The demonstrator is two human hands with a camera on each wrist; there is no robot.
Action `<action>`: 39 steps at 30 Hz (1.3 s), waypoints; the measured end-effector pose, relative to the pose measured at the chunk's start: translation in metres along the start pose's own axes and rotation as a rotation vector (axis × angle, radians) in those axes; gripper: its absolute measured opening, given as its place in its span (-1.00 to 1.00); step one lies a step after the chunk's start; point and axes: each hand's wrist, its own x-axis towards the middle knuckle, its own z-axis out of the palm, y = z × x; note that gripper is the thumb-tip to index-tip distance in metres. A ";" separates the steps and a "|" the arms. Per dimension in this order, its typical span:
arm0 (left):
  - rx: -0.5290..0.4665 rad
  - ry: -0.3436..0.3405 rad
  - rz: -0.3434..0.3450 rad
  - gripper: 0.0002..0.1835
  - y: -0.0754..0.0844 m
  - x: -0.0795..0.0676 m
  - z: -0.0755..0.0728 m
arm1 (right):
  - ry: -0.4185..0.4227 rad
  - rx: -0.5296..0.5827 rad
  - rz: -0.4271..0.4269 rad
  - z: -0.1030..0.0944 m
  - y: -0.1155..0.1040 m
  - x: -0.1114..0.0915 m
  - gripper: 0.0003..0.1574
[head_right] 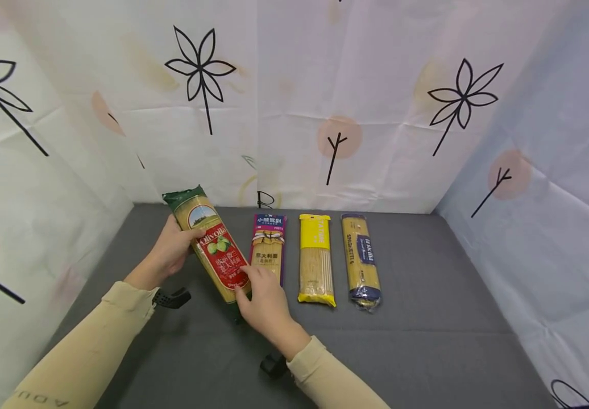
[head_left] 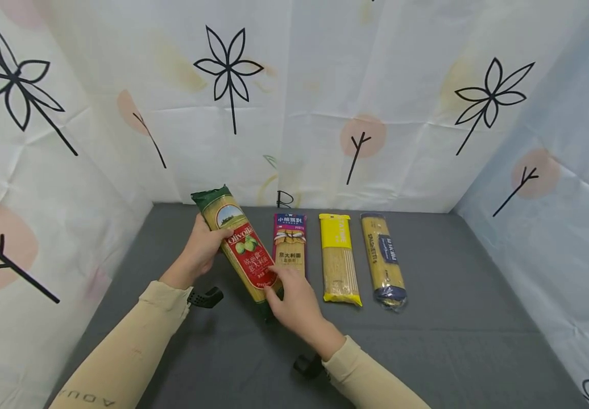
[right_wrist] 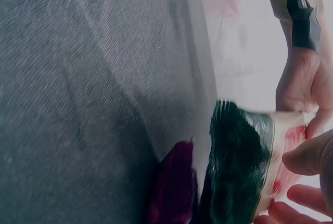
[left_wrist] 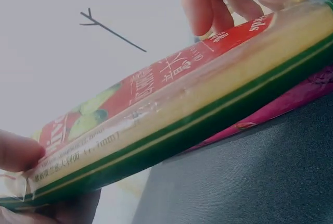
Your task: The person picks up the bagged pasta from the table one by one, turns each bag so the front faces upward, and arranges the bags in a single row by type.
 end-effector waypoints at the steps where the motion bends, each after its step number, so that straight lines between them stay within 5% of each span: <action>1: -0.003 -0.006 0.008 -0.26 0.000 0.000 0.000 | -0.003 0.010 0.012 0.000 0.002 0.000 -0.44; 12: -0.071 -0.021 0.033 -0.38 -0.001 0.003 -0.001 | -0.147 0.308 0.190 -0.003 0.013 0.000 -0.31; 21: 0.000 -0.043 0.045 -0.41 0.003 0.004 0.003 | -0.268 0.490 0.190 0.006 0.006 0.002 -0.23; 27: 0.146 -0.110 0.046 -0.45 -0.005 0.007 0.005 | -0.302 0.479 0.219 0.012 -0.003 0.006 -0.12; 34: 0.301 -0.231 0.017 -0.30 -0.036 0.015 -0.005 | -0.283 0.480 0.270 0.021 -0.011 0.011 -0.12; 39: 0.327 -0.222 -0.030 -0.19 -0.054 0.015 -0.009 | -0.262 0.446 0.306 0.026 -0.014 0.018 -0.14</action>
